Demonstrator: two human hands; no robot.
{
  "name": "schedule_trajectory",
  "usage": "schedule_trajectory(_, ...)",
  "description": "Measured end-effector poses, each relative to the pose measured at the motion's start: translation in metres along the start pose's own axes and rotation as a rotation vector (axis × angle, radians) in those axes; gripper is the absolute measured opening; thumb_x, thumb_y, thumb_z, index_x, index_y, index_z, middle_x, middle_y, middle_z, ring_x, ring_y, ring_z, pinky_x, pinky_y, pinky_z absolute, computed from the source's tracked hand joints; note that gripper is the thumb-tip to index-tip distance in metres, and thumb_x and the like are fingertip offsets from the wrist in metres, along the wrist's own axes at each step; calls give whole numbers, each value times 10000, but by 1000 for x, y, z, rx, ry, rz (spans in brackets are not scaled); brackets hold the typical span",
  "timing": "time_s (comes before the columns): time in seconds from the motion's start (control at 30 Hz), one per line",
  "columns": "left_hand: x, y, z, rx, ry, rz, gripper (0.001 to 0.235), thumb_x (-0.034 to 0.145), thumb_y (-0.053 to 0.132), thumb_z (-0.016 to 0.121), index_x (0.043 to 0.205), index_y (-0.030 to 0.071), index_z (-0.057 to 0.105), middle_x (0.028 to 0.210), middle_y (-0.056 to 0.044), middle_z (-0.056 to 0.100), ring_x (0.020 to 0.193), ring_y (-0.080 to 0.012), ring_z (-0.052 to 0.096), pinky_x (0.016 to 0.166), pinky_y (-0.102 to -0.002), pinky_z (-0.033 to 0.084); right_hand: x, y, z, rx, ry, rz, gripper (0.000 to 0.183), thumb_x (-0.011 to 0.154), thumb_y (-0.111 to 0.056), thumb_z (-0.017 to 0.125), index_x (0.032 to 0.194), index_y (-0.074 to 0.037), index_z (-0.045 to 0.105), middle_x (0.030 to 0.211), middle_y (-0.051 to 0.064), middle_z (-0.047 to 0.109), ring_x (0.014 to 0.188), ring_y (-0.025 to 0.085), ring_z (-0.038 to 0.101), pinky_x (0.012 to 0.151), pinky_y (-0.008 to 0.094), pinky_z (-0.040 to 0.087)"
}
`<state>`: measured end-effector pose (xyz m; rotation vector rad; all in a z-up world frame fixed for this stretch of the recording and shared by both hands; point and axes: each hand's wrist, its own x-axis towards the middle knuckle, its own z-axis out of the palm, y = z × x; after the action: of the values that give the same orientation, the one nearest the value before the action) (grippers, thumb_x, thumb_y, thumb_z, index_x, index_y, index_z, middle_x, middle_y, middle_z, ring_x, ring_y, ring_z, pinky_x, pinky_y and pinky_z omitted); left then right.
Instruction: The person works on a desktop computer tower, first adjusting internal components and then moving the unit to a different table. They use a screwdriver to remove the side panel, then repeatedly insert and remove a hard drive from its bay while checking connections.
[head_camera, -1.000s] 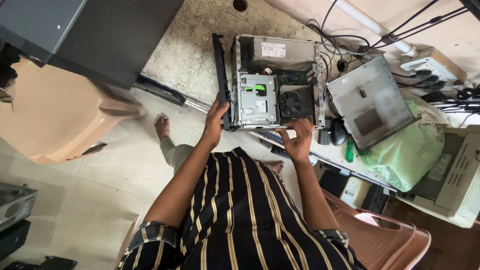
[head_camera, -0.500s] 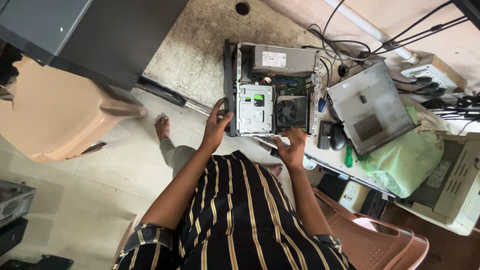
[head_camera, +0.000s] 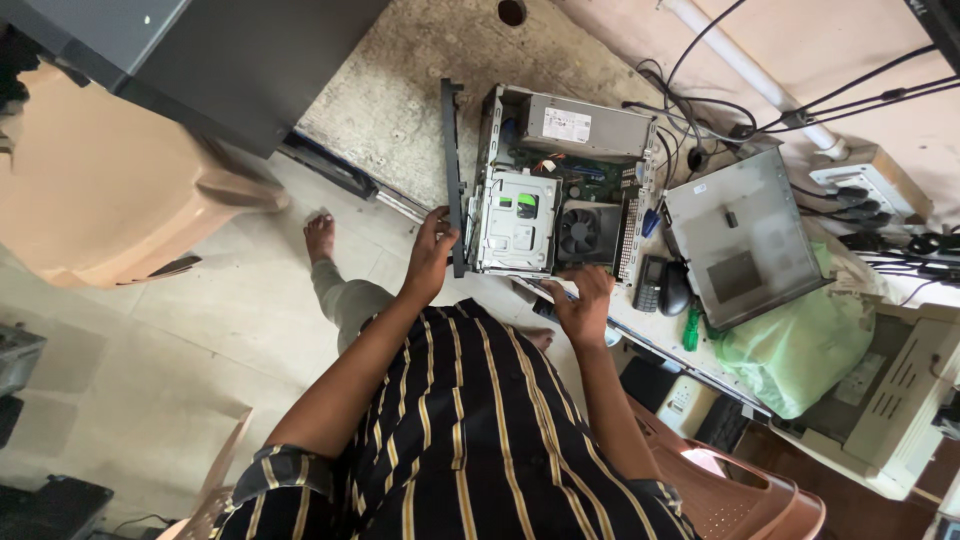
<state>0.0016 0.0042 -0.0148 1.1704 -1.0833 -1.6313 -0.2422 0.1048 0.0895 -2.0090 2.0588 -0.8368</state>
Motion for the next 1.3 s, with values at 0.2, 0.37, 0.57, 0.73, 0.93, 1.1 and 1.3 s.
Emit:
schedule_trajectory(0.2,0,3,-1,-1,-24,29,558,1006,335,557,1440,-6,476,1237,-113,581,1159,-218,542,1015,-334,432,45,-49,-25,16,-199,-311,564,698,-352,871,1139,-69,662,1192,145,630,1163,354,548,974,484,390)
schedule_trajectory(0.37,-5,3,-2,-116,-31,-172,571,980,359,547,1464,78,440,1226,-96,552,1099,-205,566,835,-345,537,105,-83,1,-105,-604,-713,668,680,-425,850,1221,-75,677,1371,153,589,1386,347,436,1166,512,271)
schedule_trajectory(0.57,2,0,-3,-180,-54,-130,572,986,359,551,1470,79,429,1230,-104,524,1112,-210,565,829,-352,562,135,-81,22,-63,-853,-804,469,671,-360,845,1052,-108,736,1134,104,594,1244,306,514,1254,528,181)
schedule_trajectory(0.73,0,-5,-4,3,-39,106,522,1064,345,545,1485,42,483,1305,-130,603,1205,-238,580,1021,-345,466,131,-73,29,-60,-816,-841,346,725,-336,836,977,-119,741,1045,78,600,1175,277,550,1286,511,193)
schedule_trajectory(0.93,4,-7,-4,-64,-28,-3,543,1019,360,549,1452,40,482,1262,-136,594,1169,-228,564,980,-326,471,133,-72,28,-45,-775,-884,463,712,-418,831,1015,-84,726,1065,103,616,1220,307,539,1272,517,199)
schedule_trajectory(1.1,0,-5,-4,-106,-26,-121,569,990,379,555,1463,79,456,1260,-115,593,1127,-220,589,873,-359,529,134,-77,18,-73,-775,-885,566,720,-529,804,1043,-75,708,1142,128,627,1295,339,517,1266,527,198)
schedule_trajectory(1.3,3,1,-6,-110,-26,-177,590,971,398,564,1465,96,447,1255,-107,561,1101,-218,593,818,-369,552,171,-65,16,-3,-628,-874,704,822,-692,686,1120,-54,694,1267,187,613,1334,383,483,1216,572,219)
